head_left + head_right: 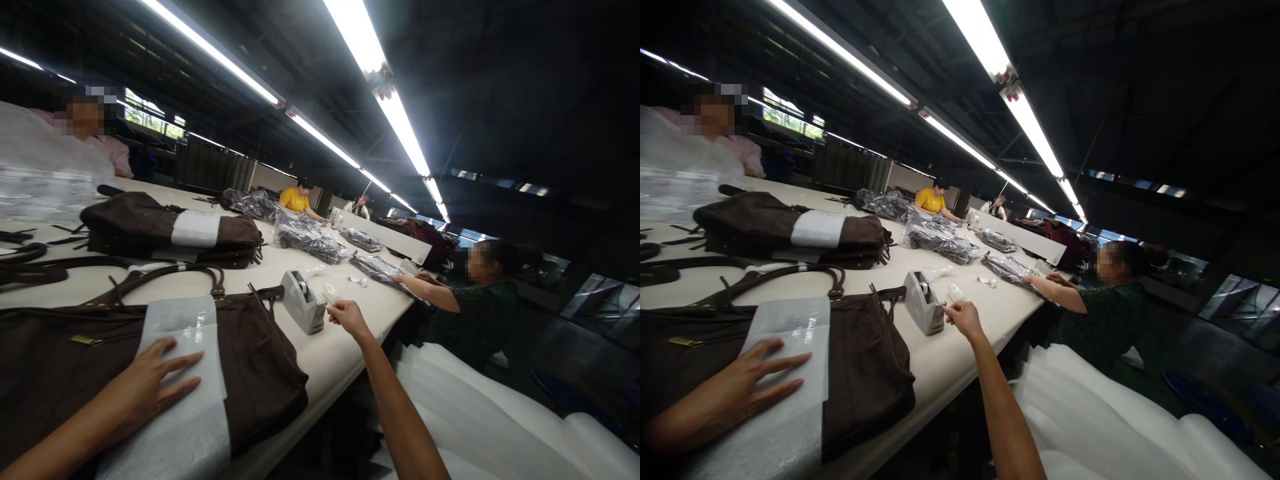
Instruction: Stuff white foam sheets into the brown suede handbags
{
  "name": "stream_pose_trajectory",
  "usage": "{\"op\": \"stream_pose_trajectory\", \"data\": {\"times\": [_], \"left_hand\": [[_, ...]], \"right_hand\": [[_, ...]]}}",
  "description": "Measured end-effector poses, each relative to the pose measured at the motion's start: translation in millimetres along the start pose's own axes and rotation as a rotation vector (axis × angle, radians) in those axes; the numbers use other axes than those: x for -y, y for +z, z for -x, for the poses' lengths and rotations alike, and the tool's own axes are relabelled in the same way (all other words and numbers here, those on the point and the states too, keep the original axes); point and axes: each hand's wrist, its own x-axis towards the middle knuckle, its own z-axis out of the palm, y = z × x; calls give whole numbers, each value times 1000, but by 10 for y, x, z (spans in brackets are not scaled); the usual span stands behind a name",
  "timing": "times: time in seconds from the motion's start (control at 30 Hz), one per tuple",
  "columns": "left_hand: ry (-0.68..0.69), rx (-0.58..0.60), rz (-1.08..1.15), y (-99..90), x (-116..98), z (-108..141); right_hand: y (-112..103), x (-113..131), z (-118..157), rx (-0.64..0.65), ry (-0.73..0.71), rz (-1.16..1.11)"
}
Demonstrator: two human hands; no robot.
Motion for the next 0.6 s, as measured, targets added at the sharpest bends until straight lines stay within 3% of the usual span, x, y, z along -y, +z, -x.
{"op": "stream_pose_trajectory", "data": {"times": [0.07, 0.23, 0.47, 0.53, 0.6], "left_hand": [[4, 82, -2, 4, 12, -4], [-7, 119, 5, -111, -102, 31], [-39, 191, 43, -391, -360, 181], [-58, 183, 66, -440, -382, 207], [-63, 184, 80, -469, -398, 226]], "right_hand": [[114, -90, 64, -59, 4, 73], [335, -86, 39, -197, 46, 249], [276, -143, 213, -168, 166, 353], [281, -74, 264, -155, 152, 278], [381, 148, 313, -136, 106, 24]]}}
